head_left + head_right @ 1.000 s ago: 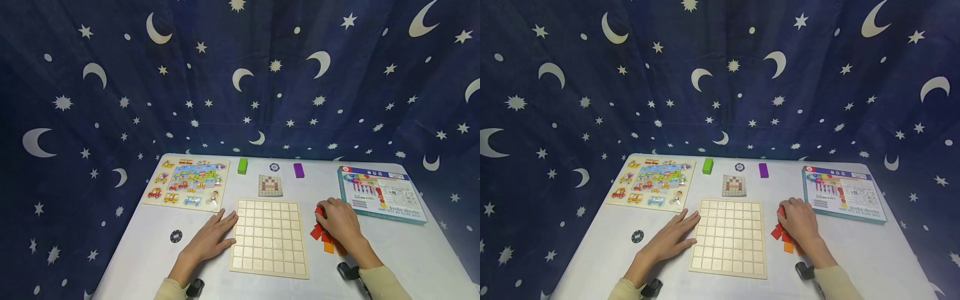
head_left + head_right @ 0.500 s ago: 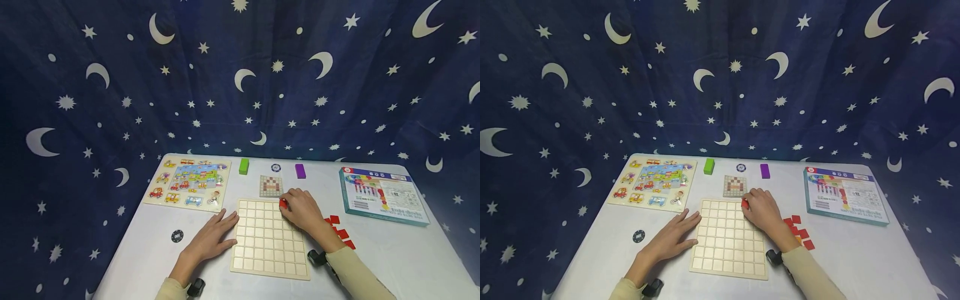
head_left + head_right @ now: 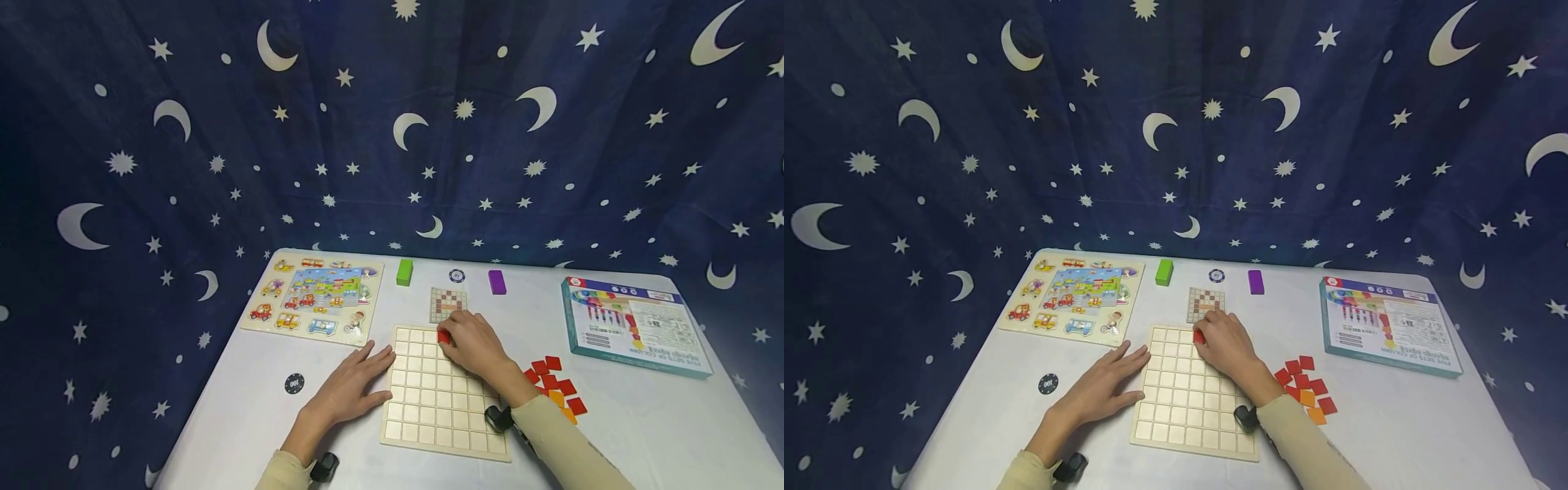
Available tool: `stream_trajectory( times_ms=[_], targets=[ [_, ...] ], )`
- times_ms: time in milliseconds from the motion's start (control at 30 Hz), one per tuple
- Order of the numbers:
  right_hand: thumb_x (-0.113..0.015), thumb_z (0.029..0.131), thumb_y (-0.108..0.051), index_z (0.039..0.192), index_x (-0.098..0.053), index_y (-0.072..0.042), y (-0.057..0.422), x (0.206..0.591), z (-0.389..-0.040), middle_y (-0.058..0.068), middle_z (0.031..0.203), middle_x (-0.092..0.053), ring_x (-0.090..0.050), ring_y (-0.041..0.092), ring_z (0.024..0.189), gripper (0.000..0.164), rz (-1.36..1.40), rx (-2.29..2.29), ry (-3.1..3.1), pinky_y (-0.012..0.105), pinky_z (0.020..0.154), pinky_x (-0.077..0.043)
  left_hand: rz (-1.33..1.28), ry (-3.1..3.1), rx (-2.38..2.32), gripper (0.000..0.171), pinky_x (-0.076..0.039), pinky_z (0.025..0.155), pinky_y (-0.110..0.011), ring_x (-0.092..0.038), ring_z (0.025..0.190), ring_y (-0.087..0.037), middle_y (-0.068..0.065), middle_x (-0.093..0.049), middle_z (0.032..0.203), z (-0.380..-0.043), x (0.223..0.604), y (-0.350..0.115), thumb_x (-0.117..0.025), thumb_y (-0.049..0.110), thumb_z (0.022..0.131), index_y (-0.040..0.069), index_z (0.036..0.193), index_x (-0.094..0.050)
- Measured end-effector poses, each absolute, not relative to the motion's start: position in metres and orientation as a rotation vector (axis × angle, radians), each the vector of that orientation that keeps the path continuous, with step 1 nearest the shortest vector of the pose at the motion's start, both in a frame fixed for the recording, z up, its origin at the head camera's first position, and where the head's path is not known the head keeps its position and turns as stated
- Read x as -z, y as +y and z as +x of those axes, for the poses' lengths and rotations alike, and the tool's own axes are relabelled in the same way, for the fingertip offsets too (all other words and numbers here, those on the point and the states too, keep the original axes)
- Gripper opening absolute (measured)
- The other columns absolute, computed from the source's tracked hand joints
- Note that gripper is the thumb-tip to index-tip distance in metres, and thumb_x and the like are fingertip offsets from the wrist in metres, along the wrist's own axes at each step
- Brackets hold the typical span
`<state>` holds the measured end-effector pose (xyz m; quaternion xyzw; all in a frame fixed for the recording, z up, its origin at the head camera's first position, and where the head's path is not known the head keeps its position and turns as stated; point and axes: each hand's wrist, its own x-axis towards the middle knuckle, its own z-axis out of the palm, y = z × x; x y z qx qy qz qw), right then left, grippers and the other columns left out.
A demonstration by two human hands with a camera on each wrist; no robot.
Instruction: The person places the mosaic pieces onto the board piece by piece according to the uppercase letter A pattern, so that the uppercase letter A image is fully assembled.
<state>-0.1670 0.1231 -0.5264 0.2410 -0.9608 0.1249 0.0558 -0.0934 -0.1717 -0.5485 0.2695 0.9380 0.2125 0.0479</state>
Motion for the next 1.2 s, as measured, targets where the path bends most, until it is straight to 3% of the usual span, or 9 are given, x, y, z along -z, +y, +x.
stream_trajectory(
  times_ms=[267,533,767,1200],
  targets=[
    [-0.084,0.088,-0.024,0.112,-0.081,-0.012,0.123,0.527,-0.166,0.006,0.108,-0.073,-0.067,0.026,0.106,0.026,0.705,-0.379,-2.92,0.043,0.087,-0.053,0.82,2.862,-0.644,0.072,-0.035,0.13,-0.059,-0.036,0.161,-0.039,0.001,-0.048,0.168,-0.094,0.548,-0.171,-0.073,0.045,0.098,0.016,0.16,-0.051],
    [-0.084,0.088,-0.026,0.11,-0.081,-0.013,0.125,0.528,-0.164,0.004,0.103,-0.073,-0.061,0.023,0.092,0.026,0.651,-0.368,-2.943,0.042,0.082,-0.052,0.791,2.839,-0.649,0.074,-0.032,0.133,-0.057,-0.032,0.163,-0.036,0.004,-0.045,0.17,-0.094,0.548,-0.169,-0.072,0.048,0.098,0.019,0.162,-0.049],
    [-0.083,0.09,-0.028,0.113,-0.081,-0.014,0.137,0.526,-0.16,0.004,0.107,-0.074,-0.065,0.024,0.099,0.028,0.593,-0.389,-2.938,0.041,0.085,-0.053,0.808,2.847,-0.65,0.073,-0.034,0.131,-0.059,-0.034,0.162,-0.038,0.002,-0.047,0.169,-0.094,0.548,-0.167,-0.074,0.046,0.097,0.018,0.16,-0.05],
    [-0.082,0.092,-0.026,0.12,-0.079,-0.011,0.223,0.517,-0.14,0.01,0.115,-0.075,-0.066,0.031,0.108,0.032,0.411,-0.415,-2.998,0.049,0.09,-0.052,0.773,2.831,-0.652,0.073,-0.032,0.132,-0.059,-0.033,0.163,-0.039,0.001,-0.045,0.17,-0.094,0.546,-0.168,-0.074,0.044,0.098,0.016,0.16,-0.05]
  ],
)
